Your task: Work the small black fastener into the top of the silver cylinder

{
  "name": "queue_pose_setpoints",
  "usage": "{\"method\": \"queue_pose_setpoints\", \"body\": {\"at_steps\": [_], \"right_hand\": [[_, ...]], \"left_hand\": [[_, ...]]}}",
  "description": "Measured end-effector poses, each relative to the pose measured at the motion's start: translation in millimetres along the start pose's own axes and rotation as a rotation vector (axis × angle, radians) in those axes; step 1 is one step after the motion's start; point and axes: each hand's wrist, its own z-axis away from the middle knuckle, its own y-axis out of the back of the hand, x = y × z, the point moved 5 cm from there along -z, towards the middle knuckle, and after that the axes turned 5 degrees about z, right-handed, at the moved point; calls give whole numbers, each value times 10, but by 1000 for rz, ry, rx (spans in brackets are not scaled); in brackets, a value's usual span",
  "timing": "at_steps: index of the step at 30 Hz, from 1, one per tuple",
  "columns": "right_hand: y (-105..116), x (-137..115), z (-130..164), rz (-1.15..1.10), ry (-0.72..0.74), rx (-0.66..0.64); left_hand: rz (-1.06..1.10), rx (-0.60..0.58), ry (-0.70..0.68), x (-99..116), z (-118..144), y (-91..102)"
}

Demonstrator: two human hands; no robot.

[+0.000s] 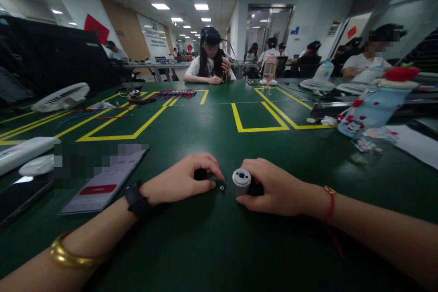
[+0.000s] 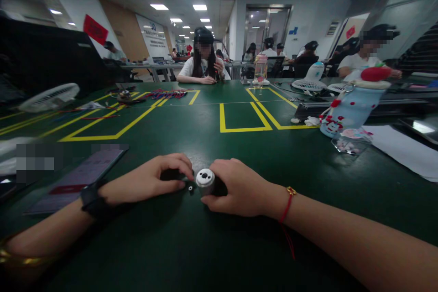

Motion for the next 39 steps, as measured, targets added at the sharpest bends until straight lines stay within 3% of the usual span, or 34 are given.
{"method": "queue_pose_setpoints", "body": {"at_steps": [14, 21, 30, 35, 39], "right_hand": [[5, 3, -6, -18, 14, 18], [9, 5, 5, -16, 21, 17], [0, -4, -5, -29, 36, 29], [-4, -13, -21, -51, 32, 21], [-17, 0, -29, -55, 34, 22]], "left_hand": [[-19, -25, -49, 43, -5, -55], [72, 188, -23, 158, -5, 23], [110, 373, -37, 308, 15, -6], [122, 448, -72, 333, -1, -48], [101, 431, -81, 353, -28, -88]]}}
